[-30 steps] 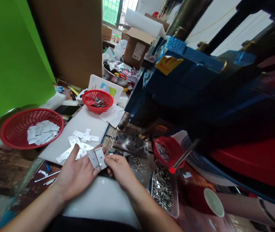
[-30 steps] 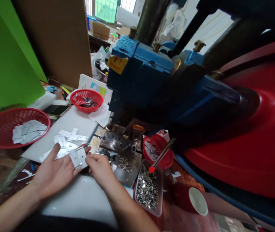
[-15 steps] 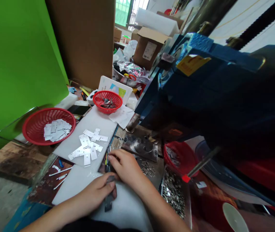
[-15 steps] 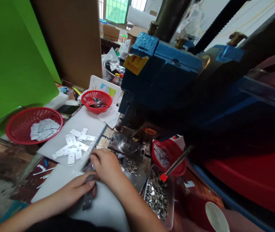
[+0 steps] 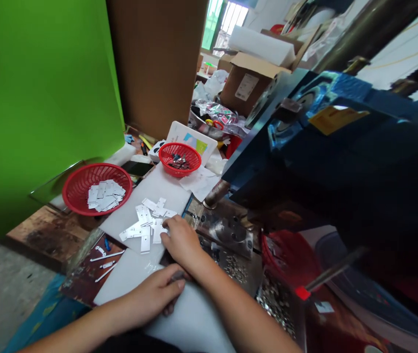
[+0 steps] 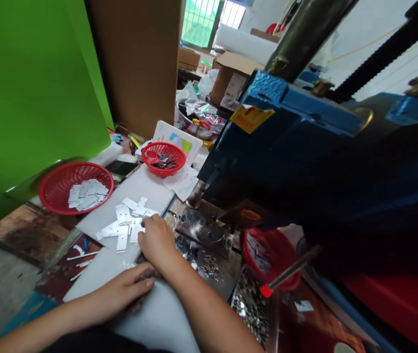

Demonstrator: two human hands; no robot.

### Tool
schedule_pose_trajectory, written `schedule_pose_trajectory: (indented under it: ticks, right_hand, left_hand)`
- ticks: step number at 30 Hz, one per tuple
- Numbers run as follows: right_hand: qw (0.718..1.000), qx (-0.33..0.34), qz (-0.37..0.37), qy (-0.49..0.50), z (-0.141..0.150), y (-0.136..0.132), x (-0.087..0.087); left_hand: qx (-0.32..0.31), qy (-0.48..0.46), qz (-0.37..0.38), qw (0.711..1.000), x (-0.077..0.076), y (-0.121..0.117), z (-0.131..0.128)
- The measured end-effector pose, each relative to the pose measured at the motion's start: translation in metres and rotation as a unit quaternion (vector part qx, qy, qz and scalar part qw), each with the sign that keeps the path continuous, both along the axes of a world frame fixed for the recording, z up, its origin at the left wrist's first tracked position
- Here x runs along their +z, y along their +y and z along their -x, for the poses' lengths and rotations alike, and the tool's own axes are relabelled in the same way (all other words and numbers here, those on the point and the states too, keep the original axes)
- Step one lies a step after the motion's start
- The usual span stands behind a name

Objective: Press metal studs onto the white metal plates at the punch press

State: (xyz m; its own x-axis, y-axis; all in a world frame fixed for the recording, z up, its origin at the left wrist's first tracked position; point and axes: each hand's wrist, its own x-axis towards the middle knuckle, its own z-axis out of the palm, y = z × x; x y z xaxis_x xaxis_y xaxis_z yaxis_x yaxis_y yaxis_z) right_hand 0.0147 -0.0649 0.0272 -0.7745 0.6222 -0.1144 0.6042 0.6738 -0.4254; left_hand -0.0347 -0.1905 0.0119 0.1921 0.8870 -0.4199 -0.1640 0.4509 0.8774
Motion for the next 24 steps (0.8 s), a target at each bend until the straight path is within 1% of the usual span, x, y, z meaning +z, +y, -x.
schedule_pose_trajectory:
  ticks: [2,5,8,10,12,15,17,18,19,20,22,24]
  right_hand:
    - [1.000,-0.012,0.010,0.000,0.001,-0.001,0.001]
    - [1.000,-0.021,0.005,-0.008,0.006,-0.003,0.000]
    - [1.000,-0.023,0.020,0.003,0.012,-0.002,-0.002]
    - [0.997,-0.035,0.066,0.032,0.014,0.002,-0.005]
    - [0.986,-0.060,0.137,0.072,0.012,0.009,-0.008]
    - [0.953,-0.125,0.246,0.128,0.003,0.017,-0.009]
    - [0.932,-0.156,0.288,0.154,-0.007,0.018,-0.006]
    - [0.928,-0.161,0.293,0.163,-0.012,0.015,-0.002]
    - [0.931,-0.159,0.282,0.169,-0.017,0.011,0.002]
    - [0.940,-0.149,0.256,0.172,-0.022,0.006,0.006]
    - [0.964,-0.110,0.173,0.171,-0.031,-0.007,0.015]
    - [0.980,-0.063,0.104,0.159,-0.038,-0.020,0.022]
  left_hand:
    - [0.058,-0.033,0.018,0.998,-0.001,0.001,0.001]
    - [0.112,-0.090,0.064,0.988,0.004,-0.001,0.004]
    - [0.172,-0.173,0.121,0.962,0.011,-0.007,0.010]
    - [0.225,-0.219,0.159,0.936,0.015,-0.012,0.016]
    - [0.285,-0.227,0.182,0.913,0.018,-0.014,0.022]
    - [0.393,-0.191,0.160,0.885,0.021,-0.010,0.030]
    - [0.447,-0.180,0.132,0.866,0.022,-0.004,0.032]
    - [0.457,-0.188,0.124,0.861,0.023,0.000,0.032]
    - [0.456,-0.202,0.120,0.858,0.023,0.004,0.032]
    - [0.450,-0.223,0.117,0.857,0.023,0.007,0.031]
    - [0.425,-0.274,0.103,0.856,0.022,0.012,0.029]
    - [0.404,-0.321,0.083,0.852,0.021,0.015,0.028]
